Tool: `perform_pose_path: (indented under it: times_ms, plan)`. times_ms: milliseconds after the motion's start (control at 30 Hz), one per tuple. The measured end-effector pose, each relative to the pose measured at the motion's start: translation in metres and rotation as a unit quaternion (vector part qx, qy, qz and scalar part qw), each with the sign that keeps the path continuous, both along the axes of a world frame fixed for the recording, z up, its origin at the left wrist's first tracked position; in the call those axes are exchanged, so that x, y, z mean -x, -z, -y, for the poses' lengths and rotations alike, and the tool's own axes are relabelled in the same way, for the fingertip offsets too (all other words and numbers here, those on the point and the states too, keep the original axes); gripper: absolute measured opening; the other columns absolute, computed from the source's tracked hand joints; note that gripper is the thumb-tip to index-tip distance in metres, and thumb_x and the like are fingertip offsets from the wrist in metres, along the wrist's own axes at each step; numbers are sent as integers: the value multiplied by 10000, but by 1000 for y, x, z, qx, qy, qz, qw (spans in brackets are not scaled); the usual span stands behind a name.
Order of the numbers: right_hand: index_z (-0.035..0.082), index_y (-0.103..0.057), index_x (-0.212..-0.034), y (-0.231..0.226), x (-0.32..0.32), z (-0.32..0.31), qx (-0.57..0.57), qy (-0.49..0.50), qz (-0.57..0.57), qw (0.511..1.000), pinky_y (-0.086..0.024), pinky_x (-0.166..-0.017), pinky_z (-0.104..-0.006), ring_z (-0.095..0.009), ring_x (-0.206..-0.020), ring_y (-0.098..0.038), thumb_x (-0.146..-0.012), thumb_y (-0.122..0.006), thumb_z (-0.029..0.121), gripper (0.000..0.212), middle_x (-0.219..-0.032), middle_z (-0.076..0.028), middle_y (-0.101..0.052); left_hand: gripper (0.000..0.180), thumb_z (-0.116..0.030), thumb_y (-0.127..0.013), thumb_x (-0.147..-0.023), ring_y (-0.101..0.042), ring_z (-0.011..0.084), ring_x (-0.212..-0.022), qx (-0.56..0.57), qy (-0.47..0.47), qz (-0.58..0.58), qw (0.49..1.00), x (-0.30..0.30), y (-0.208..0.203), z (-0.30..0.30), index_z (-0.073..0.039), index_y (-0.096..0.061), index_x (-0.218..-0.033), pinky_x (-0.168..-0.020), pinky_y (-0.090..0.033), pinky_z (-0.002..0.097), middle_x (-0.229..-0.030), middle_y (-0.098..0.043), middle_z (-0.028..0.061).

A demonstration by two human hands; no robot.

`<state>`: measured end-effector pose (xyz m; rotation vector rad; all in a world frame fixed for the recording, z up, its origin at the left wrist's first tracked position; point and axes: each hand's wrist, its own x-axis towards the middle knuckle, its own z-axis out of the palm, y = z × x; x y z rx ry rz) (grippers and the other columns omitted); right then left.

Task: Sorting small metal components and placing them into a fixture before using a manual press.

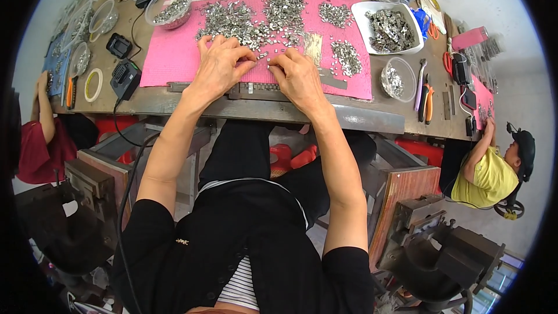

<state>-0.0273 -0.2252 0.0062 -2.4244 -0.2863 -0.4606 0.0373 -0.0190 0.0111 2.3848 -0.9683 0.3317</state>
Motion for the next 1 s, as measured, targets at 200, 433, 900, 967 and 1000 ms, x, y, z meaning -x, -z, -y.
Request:
perform_pose_path:
  times_ms: [200, 433, 900, 967, 1000]
  plan:
    - [32, -682, -950, 2, -11, 3, 124, -47, 97, 986, -505, -643, -400, -291, -712, -635, -844, -753, 62, 132, -816, -101, -617, 103, -219, -740, -880, -573, 219, -954, 10, 14, 4, 1000, -3, 3, 3, -123, -751, -915, -1059, -284, 526, -852, -631, 6]
    - [23, -661, -943, -7, 9, 13, 23, -42, 45, 998, -495, -685, -394, -282, -727, -630, -835, -733, 29, 130, -833, -98, -613, 107, -178, -759, -857, -592, 216, -925, 109, 69, 5, 992, 31, 1, 5, -112, -722, -933, -1069, -304, 499, -872, -642, 20]
    - [42, -642, -969, 2, 44, -1, 64, -32, 134, 988, -448, -758, -397, -287, -839, -585, -812, -739, 18, 185, -921, -82, -599, 168, -129, -772, -808, -612, 255, -934, 116, 71, 11, 991, 48, 12, 13, -81, -679, -939, -1036, -367, 515, -909, -638, 46]
    - [44, -657, -980, 6, 45, -1, 51, -28, 134, 989, -449, -754, -397, -282, -844, -590, -816, -740, 14, 186, -928, -80, -611, 166, -121, -759, -819, -617, 262, -921, 122, 93, -3, 988, 47, 10, 10, -73, -682, -959, -1041, -373, 511, -902, -642, 57]
    - [46, -672, -991, 7, 46, -1, 38, -24, 134, 990, -450, -750, -397, -278, -850, -595, -819, -741, 10, 188, -935, -77, -623, 166, -121, -759, -819, -617, 262, -921, 123, 93, -3, 988, 45, 11, 9, -73, -682, -959, -1041, -373, 511, -902, -642, 57]
